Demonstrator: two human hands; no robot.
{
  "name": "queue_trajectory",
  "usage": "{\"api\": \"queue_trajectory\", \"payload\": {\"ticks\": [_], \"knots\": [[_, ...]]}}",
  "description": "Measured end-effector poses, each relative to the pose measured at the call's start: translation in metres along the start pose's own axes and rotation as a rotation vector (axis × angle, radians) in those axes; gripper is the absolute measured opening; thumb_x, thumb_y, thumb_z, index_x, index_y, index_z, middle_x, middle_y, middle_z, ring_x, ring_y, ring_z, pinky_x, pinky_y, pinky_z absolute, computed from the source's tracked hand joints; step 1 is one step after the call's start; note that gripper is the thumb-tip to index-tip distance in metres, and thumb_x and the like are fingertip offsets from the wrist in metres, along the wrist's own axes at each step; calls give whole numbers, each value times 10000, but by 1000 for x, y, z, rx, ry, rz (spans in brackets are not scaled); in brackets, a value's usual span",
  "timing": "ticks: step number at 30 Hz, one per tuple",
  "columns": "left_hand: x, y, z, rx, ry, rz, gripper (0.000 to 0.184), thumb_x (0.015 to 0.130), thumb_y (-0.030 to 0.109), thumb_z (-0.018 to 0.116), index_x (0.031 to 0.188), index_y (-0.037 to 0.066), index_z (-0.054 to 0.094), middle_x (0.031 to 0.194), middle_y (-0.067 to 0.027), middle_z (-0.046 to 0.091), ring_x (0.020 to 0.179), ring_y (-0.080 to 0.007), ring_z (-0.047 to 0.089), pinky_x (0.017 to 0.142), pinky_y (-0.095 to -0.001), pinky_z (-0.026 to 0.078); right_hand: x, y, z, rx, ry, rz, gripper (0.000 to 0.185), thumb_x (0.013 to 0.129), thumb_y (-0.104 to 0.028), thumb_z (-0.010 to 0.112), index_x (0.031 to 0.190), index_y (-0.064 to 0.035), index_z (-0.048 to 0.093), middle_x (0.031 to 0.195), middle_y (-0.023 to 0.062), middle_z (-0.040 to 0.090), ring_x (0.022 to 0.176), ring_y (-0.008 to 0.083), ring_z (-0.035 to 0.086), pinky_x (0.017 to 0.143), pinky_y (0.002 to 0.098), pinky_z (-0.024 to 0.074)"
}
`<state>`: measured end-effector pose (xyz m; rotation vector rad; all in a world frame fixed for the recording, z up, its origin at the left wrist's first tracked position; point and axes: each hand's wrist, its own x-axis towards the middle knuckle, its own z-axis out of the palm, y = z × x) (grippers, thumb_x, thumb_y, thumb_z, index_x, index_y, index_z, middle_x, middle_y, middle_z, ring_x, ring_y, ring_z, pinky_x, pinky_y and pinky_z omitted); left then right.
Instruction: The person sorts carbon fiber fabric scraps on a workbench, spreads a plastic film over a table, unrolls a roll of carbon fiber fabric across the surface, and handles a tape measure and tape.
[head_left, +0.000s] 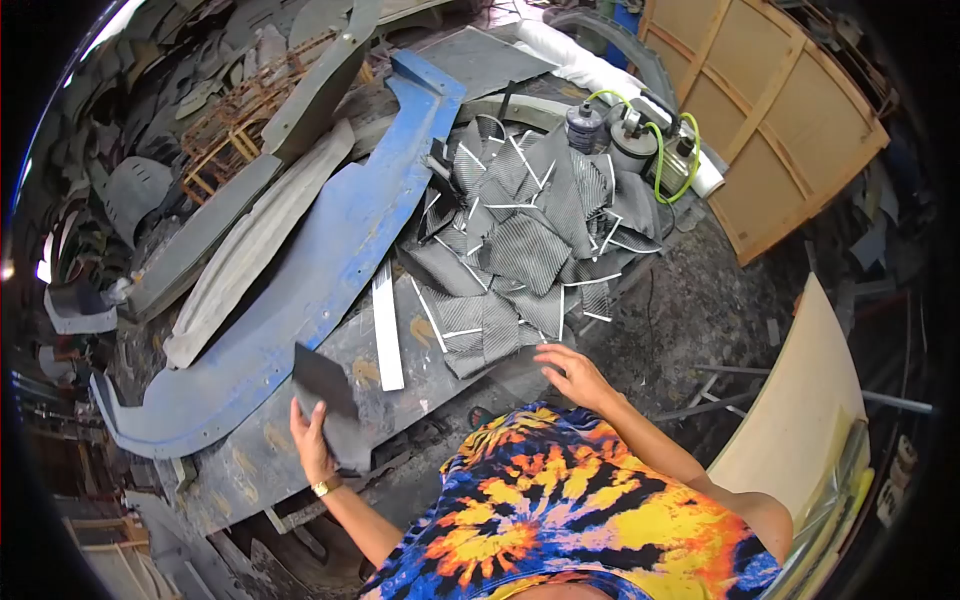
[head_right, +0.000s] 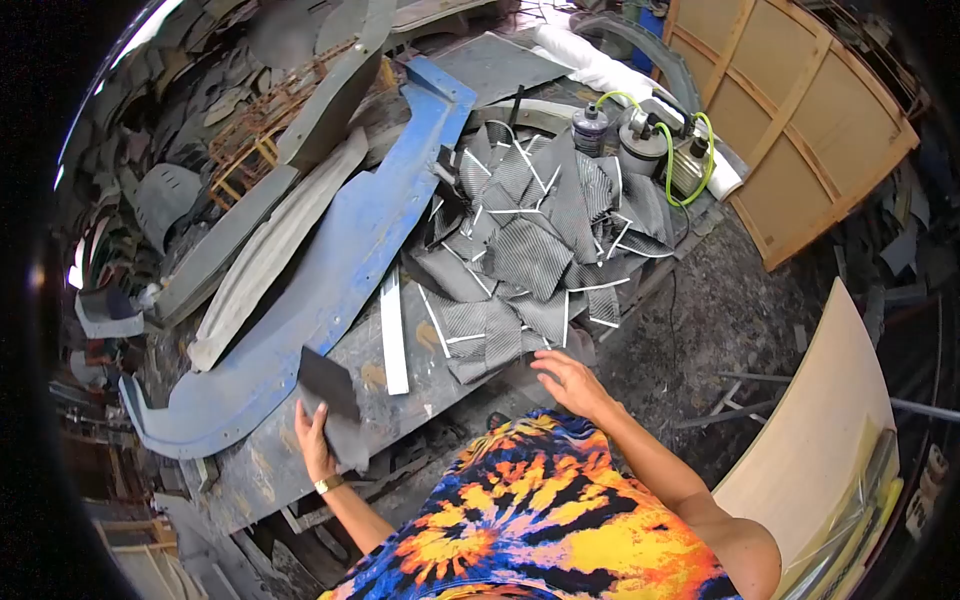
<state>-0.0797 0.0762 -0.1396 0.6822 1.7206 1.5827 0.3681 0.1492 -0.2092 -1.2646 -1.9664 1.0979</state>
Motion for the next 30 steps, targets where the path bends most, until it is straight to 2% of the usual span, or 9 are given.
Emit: {"api": "queue_trajectory", "payload": {"ticks": [8, 12, 14, 16, 18, 22, 24, 28, 30], "knots": [[56, -7, 206, -78, -497, 48, 761, 806, 190, 704, 1391, -53, 281, 1415, -179, 340, 1313, -230, 321, 1087, -336, 251, 21, 19, -12, -7, 60, -132, 254, 872, -154, 566, 1093, -32, 594, 1161, 144, 581, 1051, 326, 569, 899, 366, 452], [79, -13, 301, 452, -339, 583, 1041, 720, 380, 758, 1456, 22, 114, 1403, -221, 344, 1279, -296, 378, 1050, -383, 308, -14, 38, -34, 83, 156, -14, 256, 868, -103, 553, 1100, -2, 590, 1120, 164, 596, 1007, 305, 599, 867, 335, 465], [73, -11, 325, 375, -338, 846, 740, 775, 351, 717, 1346, 36, 365, 1258, -171, 479, 1169, -279, 473, 971, -371, 392, -29, 60, -32, 146, 194, 74, 273, 872, -102, 552, 1122, 3, 578, 1048, 153, 612, 919, 239, 609, 809, 310, 472], [8, 28, 342, 111, -666, 664, 209, 862, 233, 641, 883, 26, 627, 853, -35, 597, 765, -109, 562, 653, -257, 460, -56, 83, -30, 159, 225, 160, 286, 878, -109, 553, 1140, 5, 571, 986, 123, 622, 835, 184, 593, 762, 290, 469], [-54, 62, 347, 26, -1069, 701, 203, 879, 189, 617, 755, 30, 641, 620, -14, 540, 593, -108, 514, 531, -292, 405, -80, 102, -30, 195, 234, 282, 293, 879, -109, 555, 1149, 6, 569, 993, 111, 626, 838, 175, 591, 762, 290, 470], [-153, 151, 338, -168, -1533, 1249, 154, 897, 248, 563, 827, 127, 628, 894, -85, 601, 822, -291, 581, 688, -382, 454, -83, 45, -59, 644, 304, 361, 305, 875, -90, 549, 1161, 17, 559, 1036, 138, 650, 937, 203, 616, 827, 319, 477], [-182, 183, 327, -310, -1631, 1349, 210, 930, 184, 488, 843, 41, 615, 860, -101, 623, 771, -287, 615, 628, -369, 467, -92, 88, -58, 212, 221, 369, 303, 874, -93, 552, 1157, 14, 567, 1038, 152, 652, 929, 211, 623, 829, 326, 478], [-173, 209, 319, -454, -1758, 1522, 118, 881, 63, 542, 896, 71, 659, 776, -131, 601, 692, -261, 618, 554, -308, 421, -81, 120, -52, 123, 280, 256, 296, 875, -107, 560, 1148, 5, 571, 1032, 168, 644, 892, 242, 628, 796, 324, 479], [-172, 210, 305, -715, -1743, 1268, 172, 904, 112, 519, 976, 44, 660, 872, -135, 632, 753, -236, 630, 610, -330, 454, -67, 88, -57, 96, 327, 262, 289, 873, -109, 560, 1142, -8, 575, 1043, 166, 638, 889, 247, 627, 798, 324, 477]]}}
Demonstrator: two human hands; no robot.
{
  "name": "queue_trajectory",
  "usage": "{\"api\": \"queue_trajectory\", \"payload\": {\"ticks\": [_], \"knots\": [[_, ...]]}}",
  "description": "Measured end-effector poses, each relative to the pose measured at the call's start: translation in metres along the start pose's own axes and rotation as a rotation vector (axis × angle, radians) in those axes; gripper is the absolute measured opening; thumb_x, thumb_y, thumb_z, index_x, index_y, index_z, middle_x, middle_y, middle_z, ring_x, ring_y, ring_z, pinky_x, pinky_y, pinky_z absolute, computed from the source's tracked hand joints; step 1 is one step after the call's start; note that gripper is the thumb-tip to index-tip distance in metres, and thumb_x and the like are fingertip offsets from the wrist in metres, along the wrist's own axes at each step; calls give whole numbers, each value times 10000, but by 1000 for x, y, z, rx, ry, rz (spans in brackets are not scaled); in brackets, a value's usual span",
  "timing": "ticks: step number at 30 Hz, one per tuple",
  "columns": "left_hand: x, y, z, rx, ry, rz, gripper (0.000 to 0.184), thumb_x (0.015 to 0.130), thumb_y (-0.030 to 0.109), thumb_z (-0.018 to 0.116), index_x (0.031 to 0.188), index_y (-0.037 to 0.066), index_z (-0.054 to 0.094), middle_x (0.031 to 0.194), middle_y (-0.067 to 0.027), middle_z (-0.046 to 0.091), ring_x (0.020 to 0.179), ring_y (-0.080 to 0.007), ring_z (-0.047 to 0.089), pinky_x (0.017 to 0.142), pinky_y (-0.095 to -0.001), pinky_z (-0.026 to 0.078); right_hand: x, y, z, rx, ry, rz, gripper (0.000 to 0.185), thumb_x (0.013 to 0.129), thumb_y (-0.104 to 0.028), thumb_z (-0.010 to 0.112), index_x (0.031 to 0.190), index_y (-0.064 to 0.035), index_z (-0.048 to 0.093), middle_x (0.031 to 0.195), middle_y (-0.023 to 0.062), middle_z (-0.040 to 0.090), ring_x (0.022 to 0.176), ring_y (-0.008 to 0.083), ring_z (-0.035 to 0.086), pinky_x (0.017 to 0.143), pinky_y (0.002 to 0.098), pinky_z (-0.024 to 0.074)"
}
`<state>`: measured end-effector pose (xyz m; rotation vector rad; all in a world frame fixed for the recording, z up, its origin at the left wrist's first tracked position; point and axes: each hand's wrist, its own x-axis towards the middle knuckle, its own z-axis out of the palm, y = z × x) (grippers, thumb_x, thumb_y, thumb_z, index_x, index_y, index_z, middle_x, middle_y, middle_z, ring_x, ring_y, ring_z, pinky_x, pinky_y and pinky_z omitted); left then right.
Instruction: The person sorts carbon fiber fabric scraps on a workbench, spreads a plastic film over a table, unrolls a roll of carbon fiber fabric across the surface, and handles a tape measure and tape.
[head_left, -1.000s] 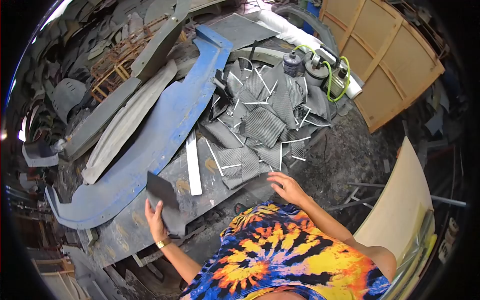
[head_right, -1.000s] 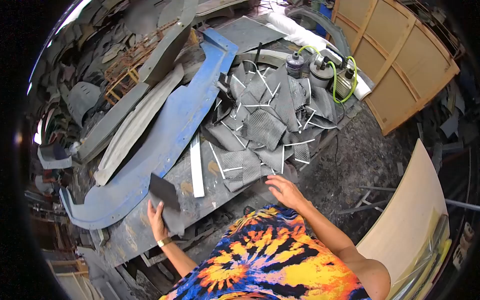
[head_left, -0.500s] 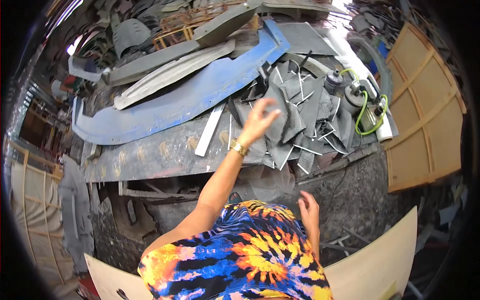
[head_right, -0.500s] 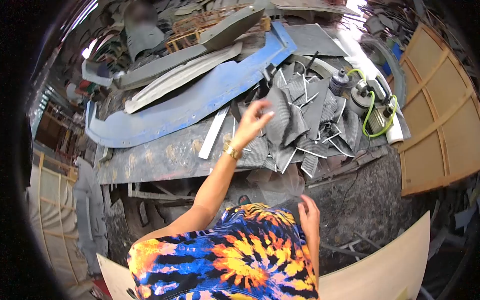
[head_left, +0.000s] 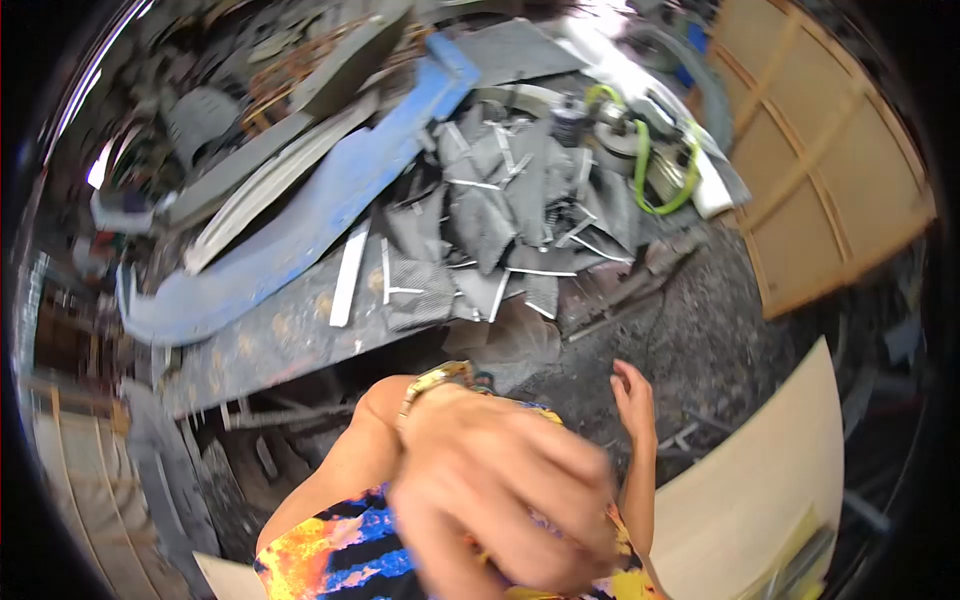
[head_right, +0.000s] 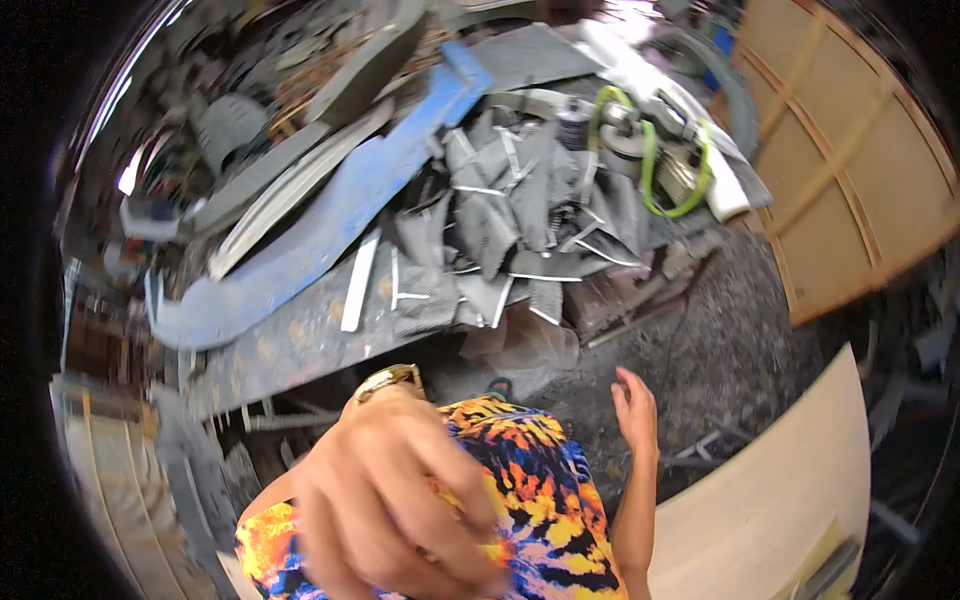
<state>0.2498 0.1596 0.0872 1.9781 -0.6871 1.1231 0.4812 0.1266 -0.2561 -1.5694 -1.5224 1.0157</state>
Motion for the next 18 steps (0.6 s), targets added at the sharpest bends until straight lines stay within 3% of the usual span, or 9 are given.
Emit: {"api": "queue_trajectory", "payload": {"ticks": [1, 2, 4, 6, 7, 9, 12, 15, 18], "knots": [[-2, 6, 0, -95, 104, 28, 211, 915, 136, 508, 1016, 31, 660, 921, -138, 648, 784, -223, 635, 638, -341, 470, 2, -9, 5, 6, 27, -23, 292, 870, -115, 562, 1144, -15, 575, 1055, 161, 633, 894, 261, 623, 803, 324, 475], [-5, 5, -9, -369, 98, 19, 227, 938, 139, 459, 846, 12, 622, 792, -128, 646, 754, -285, 657, 602, -341, 487, 1, -17, 12, 15, 75, -32, 295, 867, -121, 564, 1145, -23, 575, 1068, 157, 628, 898, 275, 620, 808, 324, 473], [-24, 11, -14, -386, 232, -47, 225, 927, 120, 504, 807, -31, 619, 824, -192, 657, 691, -273, 674, 512, -325, 467, -8, -39, 29, 14, 113, 30, 308, 861, -143, 569, 1152, -42, 573, 1091, 152, 618, 932, 300, 608, 829, 337, 470], [-42, 3, -23, -380, 338, -277, 200, 868, 122, 619, 744, -35, 624, 798, -195, 647, 602, -247, 653, 495, -304, 496, -14, -59, 55, 4, 208, 28, 320, 862, -180, 566, 1158, -59, 566, 1128, 158, 598, 1006, 321, 586, 851, 384, 467], [-53, -12, -34, -489, 275, -380, 223, 823, 138, 689, 698, -26, 604, 758, -174, 628, 540, -224, 626, 482, -285, 494, -20, -72, 61, 15, 226, 87, 322, 863, -186, 563, 1158, -59, 565, 1133, 156, 596, 1020, 321, 581, 859, 390, 464], [-85, -29, -30, -579, 447, -640, 328, 780, 242, 735, 663, -18, 574, 798, -169, 575, 513, -204, 592, 456, -279, 475, -31, -92, 82, 25, 323, 162, 325, 871, -194, 555, 1169, -65, 558, 1119, 155, 599, 1015, 320, 582, 860, 397, 463], [-109, -86, -35, -719, 248, -886, 536, 881, 365, 607, 525, 2, 435, 796, -188, 547, 596, -208, 563, 503, -274, 463, -53, -99, 105, 44, 460, 328, 326, 888, -195, 536, 1183, -58, 545, 1126, 161, 595, 1018, 321, 582, 870, 406, 455], [-109, -136, -19, -882, -78, -1056, 633, 948, 452, 437, 530, -20, 486, 771, -219, 572, 669, -232, 565, 639, -326, 458, -82, -128, 108, 79, 562, 608, 314, 910, -203, 531, 1180, -42, 546, 1125, 151, 606, 1003, 283, 599, 864, 388, 462], [-103, -177, 15, -1333, -497, -1148, 596, 937, 511, 406, 768, -37, 570, 791, -190, 600, 712, -257, 592, 689, -360, 471, -100, -144, 109, 415, 874, 613, 331, 928, -248, 539, 1193, -51, 543, 1133, 112, 612, 964, 222, 610, 855, 375, 468]]}}
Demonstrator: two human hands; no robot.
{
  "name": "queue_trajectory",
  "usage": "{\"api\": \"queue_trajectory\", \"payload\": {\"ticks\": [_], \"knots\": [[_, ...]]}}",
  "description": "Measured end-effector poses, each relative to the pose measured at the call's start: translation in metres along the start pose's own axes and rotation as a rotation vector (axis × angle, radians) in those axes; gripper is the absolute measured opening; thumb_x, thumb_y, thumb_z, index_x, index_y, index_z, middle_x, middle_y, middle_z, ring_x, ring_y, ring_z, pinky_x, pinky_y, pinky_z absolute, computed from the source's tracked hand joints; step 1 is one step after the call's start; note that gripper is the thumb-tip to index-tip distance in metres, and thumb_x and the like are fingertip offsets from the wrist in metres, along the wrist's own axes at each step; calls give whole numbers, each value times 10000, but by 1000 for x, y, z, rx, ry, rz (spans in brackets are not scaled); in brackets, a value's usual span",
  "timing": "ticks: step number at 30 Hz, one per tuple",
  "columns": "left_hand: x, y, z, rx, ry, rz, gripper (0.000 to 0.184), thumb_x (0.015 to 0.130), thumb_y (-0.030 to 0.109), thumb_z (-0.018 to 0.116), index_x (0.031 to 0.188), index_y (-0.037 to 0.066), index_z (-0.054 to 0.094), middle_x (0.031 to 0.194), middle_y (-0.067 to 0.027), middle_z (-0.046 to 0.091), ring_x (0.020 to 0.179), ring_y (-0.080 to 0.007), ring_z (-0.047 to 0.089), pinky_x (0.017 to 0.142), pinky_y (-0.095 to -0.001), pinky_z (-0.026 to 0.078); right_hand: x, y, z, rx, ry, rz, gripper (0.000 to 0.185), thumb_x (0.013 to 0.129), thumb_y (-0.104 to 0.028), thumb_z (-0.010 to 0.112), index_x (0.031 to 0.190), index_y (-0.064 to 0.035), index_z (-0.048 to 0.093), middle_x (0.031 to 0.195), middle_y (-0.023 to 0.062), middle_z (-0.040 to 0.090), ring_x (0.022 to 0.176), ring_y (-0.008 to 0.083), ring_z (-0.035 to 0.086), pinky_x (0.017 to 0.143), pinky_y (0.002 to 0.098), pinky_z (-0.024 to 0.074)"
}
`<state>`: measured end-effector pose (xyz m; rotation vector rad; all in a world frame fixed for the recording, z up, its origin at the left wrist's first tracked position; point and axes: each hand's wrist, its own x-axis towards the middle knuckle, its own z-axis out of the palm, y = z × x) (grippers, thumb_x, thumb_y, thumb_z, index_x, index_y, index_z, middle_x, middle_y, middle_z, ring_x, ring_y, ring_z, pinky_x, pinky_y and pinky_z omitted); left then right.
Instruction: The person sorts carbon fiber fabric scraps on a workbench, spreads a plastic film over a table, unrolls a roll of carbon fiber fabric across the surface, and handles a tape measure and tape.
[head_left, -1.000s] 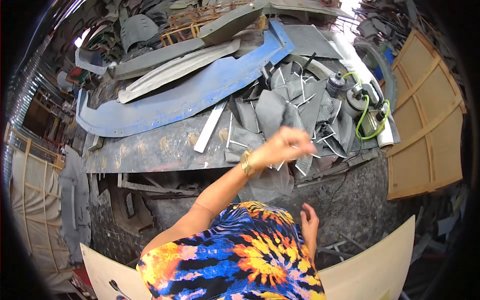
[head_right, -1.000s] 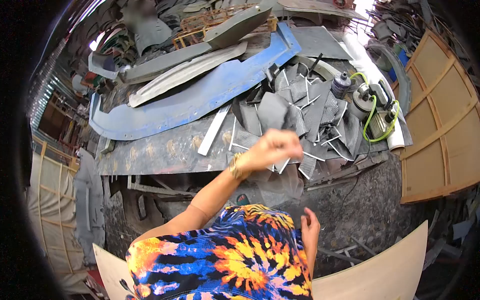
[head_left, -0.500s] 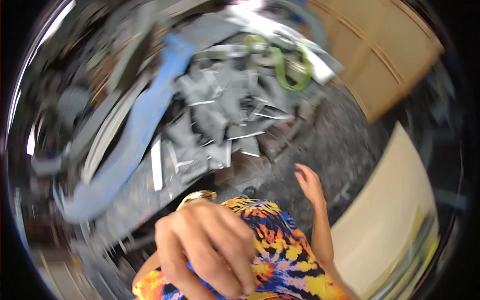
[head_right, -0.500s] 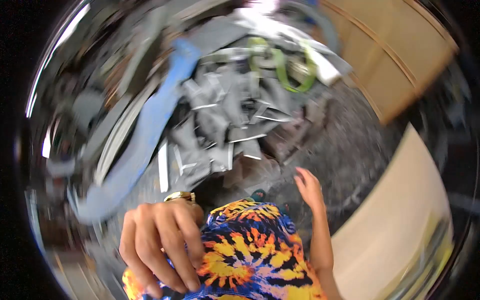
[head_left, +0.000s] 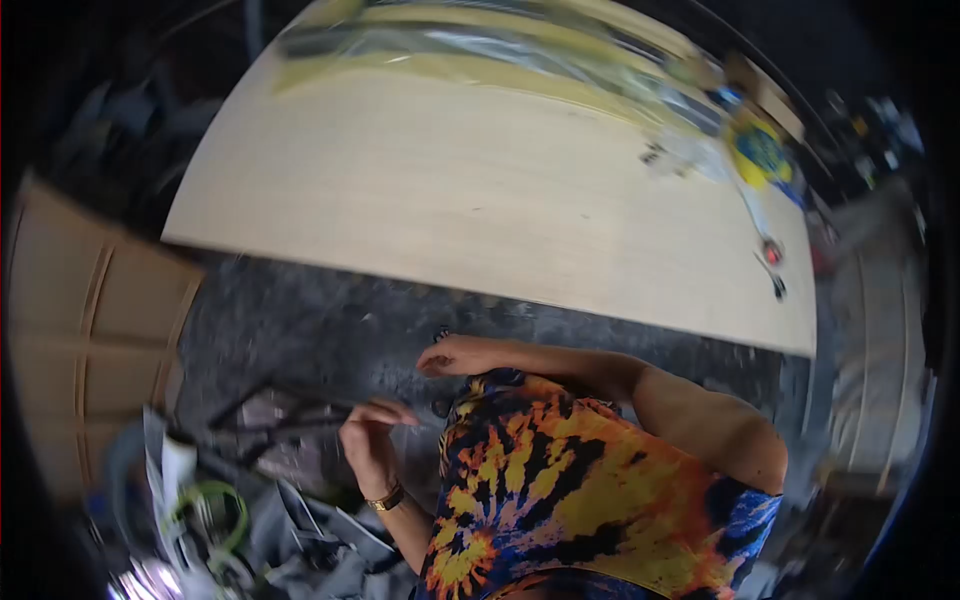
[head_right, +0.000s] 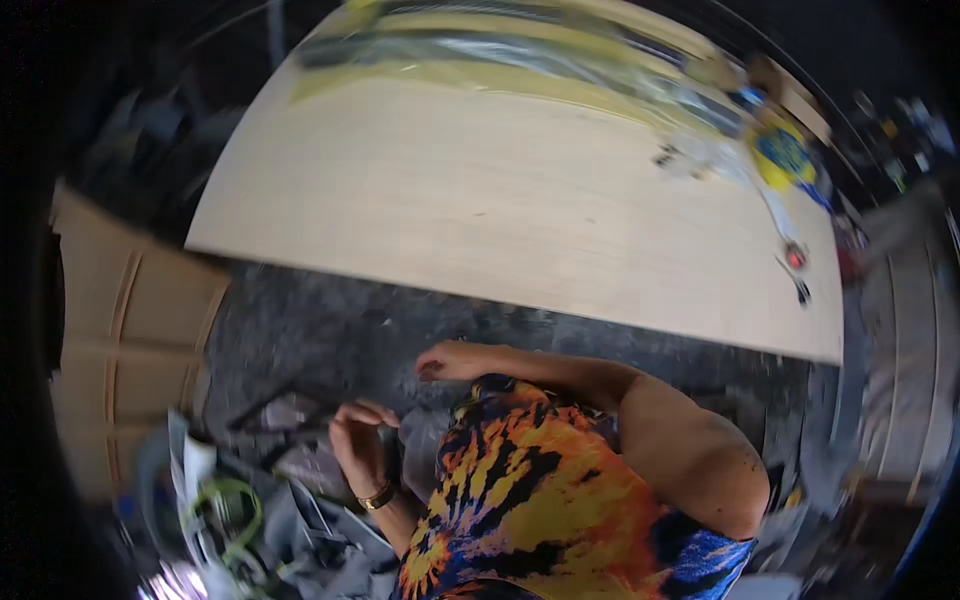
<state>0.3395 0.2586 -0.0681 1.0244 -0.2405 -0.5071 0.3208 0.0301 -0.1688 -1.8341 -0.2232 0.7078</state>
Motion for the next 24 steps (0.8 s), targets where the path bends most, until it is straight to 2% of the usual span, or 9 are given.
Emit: {"api": "queue_trajectory", "payload": {"ticks": [2, 4, 7, 8, 9, 12, 16, 17, 24], "knots": [[36, -9, 18, 75, -277, -195, 596, 917, 564, 398, 991, -14, 525, 759, -142, 601, 674, -219, 595, 635, -323, 483, -22, -2, -5, 353, 165, 85, 441, 946, -398, 492, 1207, -46, 541, 1161, 92, 596, 997, 181, 584, 882, 346, 452], [72, -20, 51, 114, -505, -386, 758, 900, 599, 399, 1355, -2, 317, 813, -144, 625, 695, -210, 614, 625, -305, 502, -51, -36, -20, 1199, 289, 56, 578, 954, -523, 371, 1195, -29, 549, 1161, 102, 585, 1059, 192, 554, 917, 338, 428], [108, -47, 82, 229, -538, -486, 634, 970, 469, 366, 1465, 132, 159, 933, -133, 609, 773, -193, 627, 686, -287, 508, -70, -52, -26, 1315, 544, 177, 706, 933, -604, 298, 1313, -18, 406, 1219, 125, 535, 1103, 225, 525, 966, 384, 401], [104, -146, -6, 168, -466, -479, 597, 982, 398, 393, 1472, 162, 147, 1020, -125, 587, 800, -178, 627, 708, -287, 517, -11, 47, 18, 1215, 375, -71, 743, 927, -598, 336, 1378, -8, 303, 1306, 136, 472, 1172, 226, 483, 982, 396, 393], [113, -158, -16, 170, -421, -437, 595, 981, 360, 416, 1472, 163, 144, 1037, -125, 580, 811, -176, 625, 716, -291, 520, -8, 51, 17, 1207, 406, -106, 743, 927, -598, 336, 1378, -8, 303, 1306, 136, 472, 1172, 226, 483, 982, 396, 393], [137, -148, -45, 277, -288, -279, 613, 965, 241, 486, 1471, 155, 149, 1100, -129, 565, 872, -182, 612, 732, -301, 523, 17, 49, 13, 916, 574, -148, 679, 915, -550, 442, 1391, -72, 358, 1387, 101, 413, 1244, 252, 428, 1004, 420, 381], [159, -159, -94, 593, -87, 32, 505, 964, 224, 491, 1412, 79, 308, 1161, -112, 590, 973, -174, 586, 834, -299, 467, 5, 43, -9, 602, 381, -135, 464, 925, -325, 560, 1284, -38, 499, 1265, 79, 543, 1152, 170, 506, 964, 304, 406], [163, -164, -118, 626, -60, 22, 419, 959, 231, 505, 1323, 35, 436, 1140, -81, 604, 1000, -164, 574, 862, -295, 445, 6, 43, -14, 477, 375, -145, 438, 927, -310, 558, 1261, -30, 515, 1207, 80, 576, 1112, 168, 533, 944, 299, 421], [123, -107, -126, 632, 17, -45, 238, 946, 241, 536, 1035, 33, 611, 941, -48, 649, 820, -123, 609, 699, -262, 497, -29, 49, -106, -123, 790, -112, 290, 908, -230, 557, 1096, -10, 583, 956, 131, 661, 846, 215, 627, 766, 340, 501]]}}
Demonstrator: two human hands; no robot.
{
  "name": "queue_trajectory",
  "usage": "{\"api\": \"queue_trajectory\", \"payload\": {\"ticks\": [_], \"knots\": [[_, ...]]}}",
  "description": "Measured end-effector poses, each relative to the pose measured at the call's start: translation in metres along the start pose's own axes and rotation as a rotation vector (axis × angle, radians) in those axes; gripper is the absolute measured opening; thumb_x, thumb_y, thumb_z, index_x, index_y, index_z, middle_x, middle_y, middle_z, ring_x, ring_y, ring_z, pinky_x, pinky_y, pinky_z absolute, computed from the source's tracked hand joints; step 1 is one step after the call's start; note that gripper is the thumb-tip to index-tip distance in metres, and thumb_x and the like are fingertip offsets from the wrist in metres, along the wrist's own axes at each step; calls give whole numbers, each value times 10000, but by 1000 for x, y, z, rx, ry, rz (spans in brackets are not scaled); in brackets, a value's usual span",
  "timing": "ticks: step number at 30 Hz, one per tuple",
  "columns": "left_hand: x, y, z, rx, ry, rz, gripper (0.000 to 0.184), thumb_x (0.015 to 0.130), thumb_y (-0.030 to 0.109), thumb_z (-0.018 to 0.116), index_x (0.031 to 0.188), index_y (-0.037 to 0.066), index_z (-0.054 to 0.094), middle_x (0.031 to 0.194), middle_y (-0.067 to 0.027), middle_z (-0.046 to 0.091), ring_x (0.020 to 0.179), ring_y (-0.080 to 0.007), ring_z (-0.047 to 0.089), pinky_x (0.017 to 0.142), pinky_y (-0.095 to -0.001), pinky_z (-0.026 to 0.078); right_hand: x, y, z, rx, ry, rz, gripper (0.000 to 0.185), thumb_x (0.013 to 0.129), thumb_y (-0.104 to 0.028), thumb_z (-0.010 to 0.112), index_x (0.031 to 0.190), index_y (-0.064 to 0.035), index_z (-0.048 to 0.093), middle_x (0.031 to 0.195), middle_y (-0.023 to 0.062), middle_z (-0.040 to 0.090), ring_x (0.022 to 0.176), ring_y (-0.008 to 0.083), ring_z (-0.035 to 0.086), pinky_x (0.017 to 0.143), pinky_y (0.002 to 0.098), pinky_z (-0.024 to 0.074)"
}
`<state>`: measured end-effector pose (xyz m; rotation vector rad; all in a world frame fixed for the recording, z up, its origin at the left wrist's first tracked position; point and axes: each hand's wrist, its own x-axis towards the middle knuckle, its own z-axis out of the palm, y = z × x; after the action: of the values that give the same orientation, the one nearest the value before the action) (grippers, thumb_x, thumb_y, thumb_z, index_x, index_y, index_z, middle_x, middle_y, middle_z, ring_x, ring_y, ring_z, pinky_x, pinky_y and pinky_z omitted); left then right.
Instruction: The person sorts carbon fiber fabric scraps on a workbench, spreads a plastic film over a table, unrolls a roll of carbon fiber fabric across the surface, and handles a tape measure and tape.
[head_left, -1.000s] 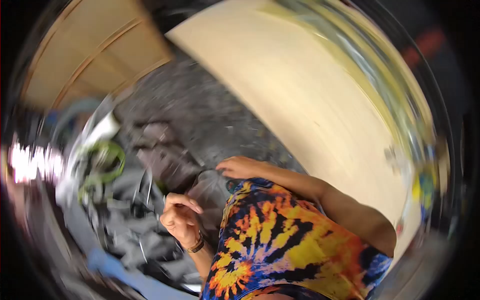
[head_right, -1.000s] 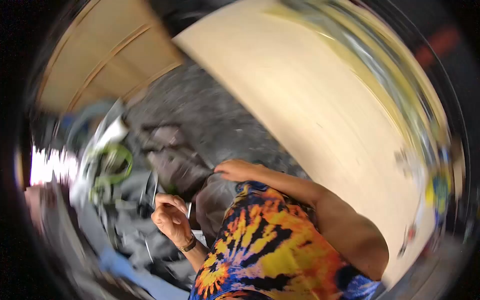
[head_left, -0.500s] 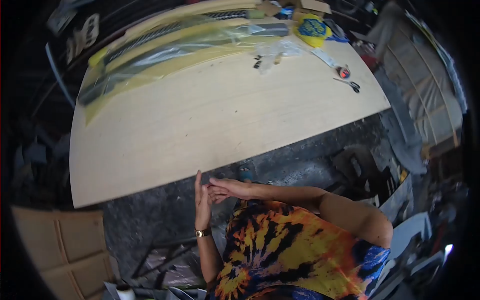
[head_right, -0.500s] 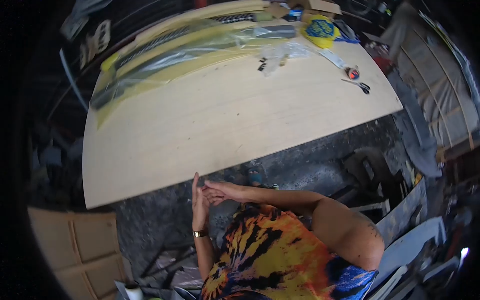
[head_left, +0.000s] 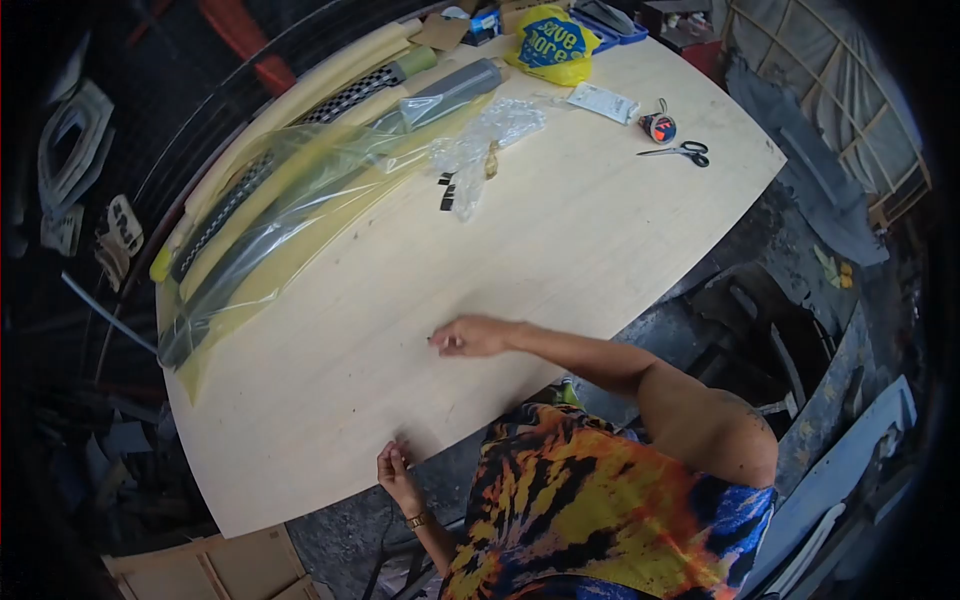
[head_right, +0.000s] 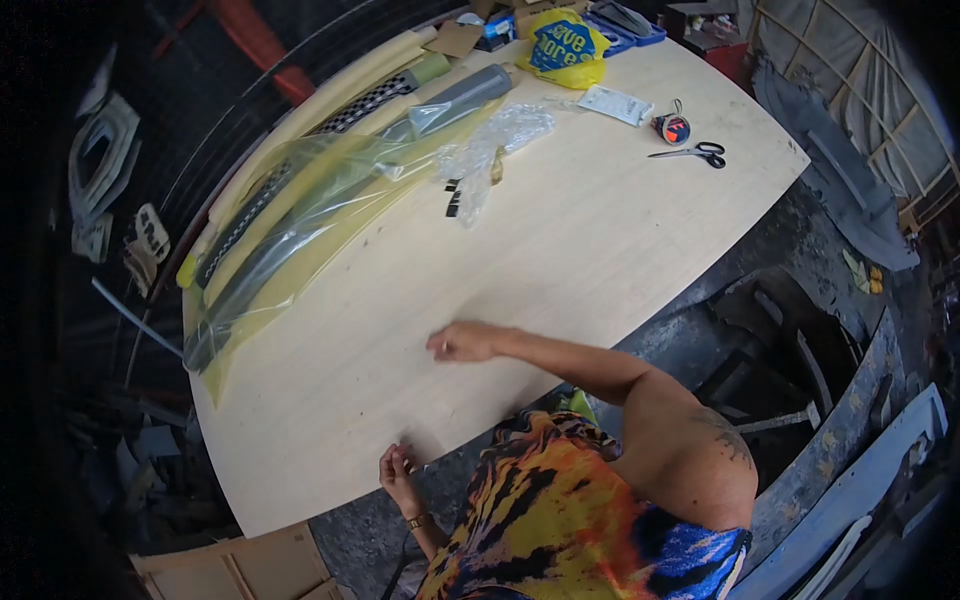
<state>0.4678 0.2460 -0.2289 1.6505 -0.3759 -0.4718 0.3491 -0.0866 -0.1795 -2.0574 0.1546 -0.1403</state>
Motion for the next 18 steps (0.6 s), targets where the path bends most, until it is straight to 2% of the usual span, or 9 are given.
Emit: {"api": "queue_trajectory", "payload": {"ticks": [1, 3, 4, 8, 10, 12, 13, 16, 18], "knots": [[-6, 5, -5, 29, 3, -14, 238, 946, 241, 536, 1035, 33, 611, 941, -48, 649, 820, -123, 609, 699, -262, 497, 2, 2, -16, -58, 77, 31, 282, 897, -228, 566, 1091, -24, 589, 951, 139, 661, 833, 225, 633, 755, 343, 504], [-14, 3, -14, 37, -54, -3, 218, 932, 253, 564, 875, 48, 611, 891, -47, 653, 799, -127, 612, 685, -272, 499, 3, 6, -46, -154, 241, 103, 265, 875, -218, 581, 1078, -50, 603, 952, 148, 660, 816, 244, 641, 738, 349, 508], [-23, 31, 0, 27, -35, -16, 250, 920, 265, 586, 770, 65, 578, 866, -47, 654, 787, -126, 610, 691, -280, 496, 2, 10, -57, -186, 330, 140, 256, 864, -211, 587, 1071, -62, 609, 960, 151, 657, 810, 253, 643, 732, 352, 508], [-37, 58, -13, 144, -77, -114, 225, 925, 243, 578, 815, 48, 593, 845, -55, 655, 773, -133, 600, 691, -296, 489, 2, 58, -83, -150, 624, 323, 235, 846, -202, 588, 1048, -90, 630, 888, 127, 673, 768, 266, 648, 709, 351, 510], [-42, 66, -18, 188, -98, -135, 217, 926, 237, 574, 833, 43, 603, 856, -56, 658, 783, -137, 604, 696, -299, 489, 3, 92, -98, -87, 807, 435, 255, 816, -256, 610, 993, -75, 642, 870, 142, 678, 814, 320, 647, 734, 392, 505], [-42, 64, -39, 220, -119, -150, 211, 928, 231, 570, 851, 39, 613, 868, -58, 660, 793, -140, 607, 700, -301, 490, 24, 121, -87, 79, 1004, 583, 302, 805, -288, 619, 977, -40, 641, 855, 166, 676, 830, 327, 648, 744, 396, 505], [-41, 67, -40, 240, -139, -156, 195, 928, 218, 569, 871, 38, 619, 877, -59, 662, 801, -142, 610, 698, -300, 488, 31, 124, -92, 234, 1016, 675, 331, 796, -298, 626, 968, -16, 641, 861, 188, 672, 850, 333, 648, 752, 403, 503], [-37, 76, -38, 253, -168, -159, 166, 927, 190, 568, 901, 36, 625, 890, -61, 663, 815, -143, 611, 704, -296, 483, 65, 128, -91, 160, 1081, 782, 315, 788, -294, 627, 949, -24, 651, 845, 178, 674, 840, 324, 653, 746, 400, 505], [-38, 81, -36, 243, -176, -164, 151, 927, 175, 568, 911, 36, 625, 893, -61, 663, 820, -142, 611, 712, -294, 480, 72, 136, -92, 170, 987, 766, 307, 778, -286, 628, 929, -19, 650, 856, 184, 671, 814, 334, 649, 736, 390, 505]]}}
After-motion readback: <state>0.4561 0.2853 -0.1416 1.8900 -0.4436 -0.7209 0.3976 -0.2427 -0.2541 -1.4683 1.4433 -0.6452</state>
